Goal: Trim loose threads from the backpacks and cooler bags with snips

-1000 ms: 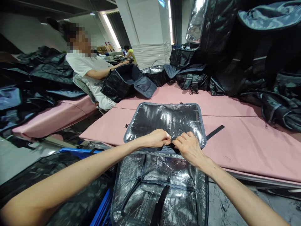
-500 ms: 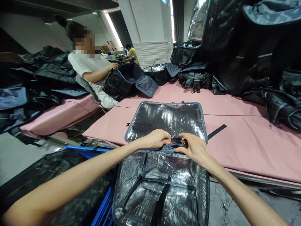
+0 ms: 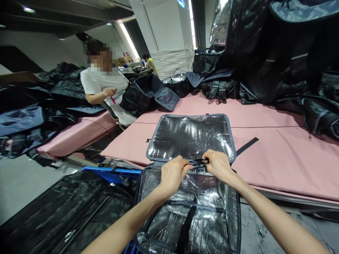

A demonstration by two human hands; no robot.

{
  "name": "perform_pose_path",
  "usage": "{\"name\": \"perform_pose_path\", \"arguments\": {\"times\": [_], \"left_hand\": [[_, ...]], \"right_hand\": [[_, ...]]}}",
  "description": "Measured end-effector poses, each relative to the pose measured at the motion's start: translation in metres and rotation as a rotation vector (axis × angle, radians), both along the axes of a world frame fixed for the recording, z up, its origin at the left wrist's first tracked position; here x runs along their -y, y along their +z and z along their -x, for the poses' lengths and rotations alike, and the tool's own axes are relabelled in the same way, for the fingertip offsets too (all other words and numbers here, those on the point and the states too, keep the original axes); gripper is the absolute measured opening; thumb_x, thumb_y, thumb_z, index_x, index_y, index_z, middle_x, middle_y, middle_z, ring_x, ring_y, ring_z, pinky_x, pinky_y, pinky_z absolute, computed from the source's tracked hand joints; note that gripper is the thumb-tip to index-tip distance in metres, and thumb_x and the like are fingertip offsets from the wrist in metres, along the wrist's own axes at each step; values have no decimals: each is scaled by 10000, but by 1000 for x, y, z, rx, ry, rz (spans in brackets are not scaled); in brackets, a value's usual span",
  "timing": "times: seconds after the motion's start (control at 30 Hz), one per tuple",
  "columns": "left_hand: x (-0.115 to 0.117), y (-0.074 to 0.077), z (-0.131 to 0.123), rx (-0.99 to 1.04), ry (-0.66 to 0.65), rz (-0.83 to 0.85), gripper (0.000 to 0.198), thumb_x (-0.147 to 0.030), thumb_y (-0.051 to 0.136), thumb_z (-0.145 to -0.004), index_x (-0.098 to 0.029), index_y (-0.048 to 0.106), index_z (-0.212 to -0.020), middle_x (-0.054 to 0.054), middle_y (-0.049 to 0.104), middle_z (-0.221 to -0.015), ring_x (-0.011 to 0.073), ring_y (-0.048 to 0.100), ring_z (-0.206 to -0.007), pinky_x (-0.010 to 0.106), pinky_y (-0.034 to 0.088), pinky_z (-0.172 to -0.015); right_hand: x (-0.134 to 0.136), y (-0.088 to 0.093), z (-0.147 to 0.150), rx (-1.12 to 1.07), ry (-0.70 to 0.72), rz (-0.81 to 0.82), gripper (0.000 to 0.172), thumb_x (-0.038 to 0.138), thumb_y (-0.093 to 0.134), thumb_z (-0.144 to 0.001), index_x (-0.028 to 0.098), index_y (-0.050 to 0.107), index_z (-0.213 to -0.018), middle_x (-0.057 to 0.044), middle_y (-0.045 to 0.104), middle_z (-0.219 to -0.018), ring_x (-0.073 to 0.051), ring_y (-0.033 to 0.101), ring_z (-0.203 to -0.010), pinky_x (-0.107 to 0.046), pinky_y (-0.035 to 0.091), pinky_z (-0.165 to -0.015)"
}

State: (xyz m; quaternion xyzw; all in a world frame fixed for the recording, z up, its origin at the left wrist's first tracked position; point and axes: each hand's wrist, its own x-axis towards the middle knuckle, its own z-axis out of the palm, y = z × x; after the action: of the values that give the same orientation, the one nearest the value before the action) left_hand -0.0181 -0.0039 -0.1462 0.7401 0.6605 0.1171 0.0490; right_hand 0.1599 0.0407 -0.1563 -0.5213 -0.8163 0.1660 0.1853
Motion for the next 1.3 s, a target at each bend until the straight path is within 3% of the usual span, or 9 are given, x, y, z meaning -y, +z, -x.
{"name": "perform_pose_path", "arguments": {"times": [0.13, 0.33, 0.47, 0.6, 0.73, 0.87, 1.0, 1.1, 1.3], "left_hand": [[3, -13, -13, 32, 47, -19, 146, -252, 520, -846, -221, 660, -870, 6, 572, -803, 136, 522, -653, 255, 232, -532], [7, -28, -12, 102, -42, -121, 223, -203, 400, -880, -197, 621, -845, 14, 523, -789, 129, 486, -678, 244, 244, -540], [5, -30, -3, 302, -93, -100, 203, -175, 405, -856, -181, 595, -784, 5, 505, -761, 113, 468, -655, 224, 288, -574], [5, -21, 10, 606, -91, -21, 205, -187, 428, -823, -158, 566, -675, -10, 467, -692, 101, 442, -620, 213, 307, -586], [14, -2, 29, 854, -182, 162, 204, -255, 505, -766, -147, 560, -602, -14, 462, -641, 104, 429, -603, 217, 322, -583], [20, 12, 43, 777, -406, 517, 363, -282, 394, -843, -154, 626, -595, 24, 569, -657, 131, 519, -642, 243, 386, -643], [15, 7, 35, 431, -173, 96, 264, -268, 418, -861, -191, 670, -845, 46, 612, -852, 168, 555, -796, 273, 403, -726], [15, -3, 32, 291, -181, -32, 220, -255, 451, -853, -210, 654, -922, 43, 608, -860, 175, 552, -823, 275, 411, -726], [31, -24, 49, 788, 18, 106, 222, -295, 470, -818, -185, 660, -851, 30, 643, -829, 153, 587, -766, 243, 439, -665]], "right_hand": [[1, -2, 0, -2, -13, -7, 243, 74, 434, -634, 197, 618, -733, 10, 612, -749, -130, 515, -653, -230, 230, -534], [2, -4, 0, -21, -22, 0, 203, 81, 446, -641, 196, 604, -696, 19, 610, -722, -127, 515, -632, -230, 264, -550], [3, -1, -1, -53, -39, 21, 184, 89, 469, -668, 206, 606, -707, 21, 623, -758, -141, 548, -671, -235, 317, -580], [10, 3, -5, -144, -98, 19, 146, 265, 558, -744, 248, 622, -875, 12, 651, -858, -177, 595, -773, -268, 394, -644], [21, 3, -19, -205, -201, 1, 464, 444, 623, -712, 266, 534, -1132, -17, 655, -936, -214, 610, -857, -332, 452, -707], [31, -1, -33, -243, -200, -73, 382, 377, 606, -744, 245, 549, -1098, -23, 644, -910, -194, 611, -811, -318, 467, -667], [39, -4, -37, -128, -21, -156, 243, 112, 471, -773, 227, 628, -919, -13, 638, -863, -150, 596, -755, -246, 423, -586], [41, -4, -35, -57, -56, -222, 299, 28, 416, -741, 209, 637, -828, -6, 636, -819, -132, 582, -697, -224, 378, -545], [24, 0, 0, 279, 77, -327, 429, -55, 389, -675, 206, 620, -924, -19, 622, -867, -117, 533, -615, -231, 263, -494]]}}
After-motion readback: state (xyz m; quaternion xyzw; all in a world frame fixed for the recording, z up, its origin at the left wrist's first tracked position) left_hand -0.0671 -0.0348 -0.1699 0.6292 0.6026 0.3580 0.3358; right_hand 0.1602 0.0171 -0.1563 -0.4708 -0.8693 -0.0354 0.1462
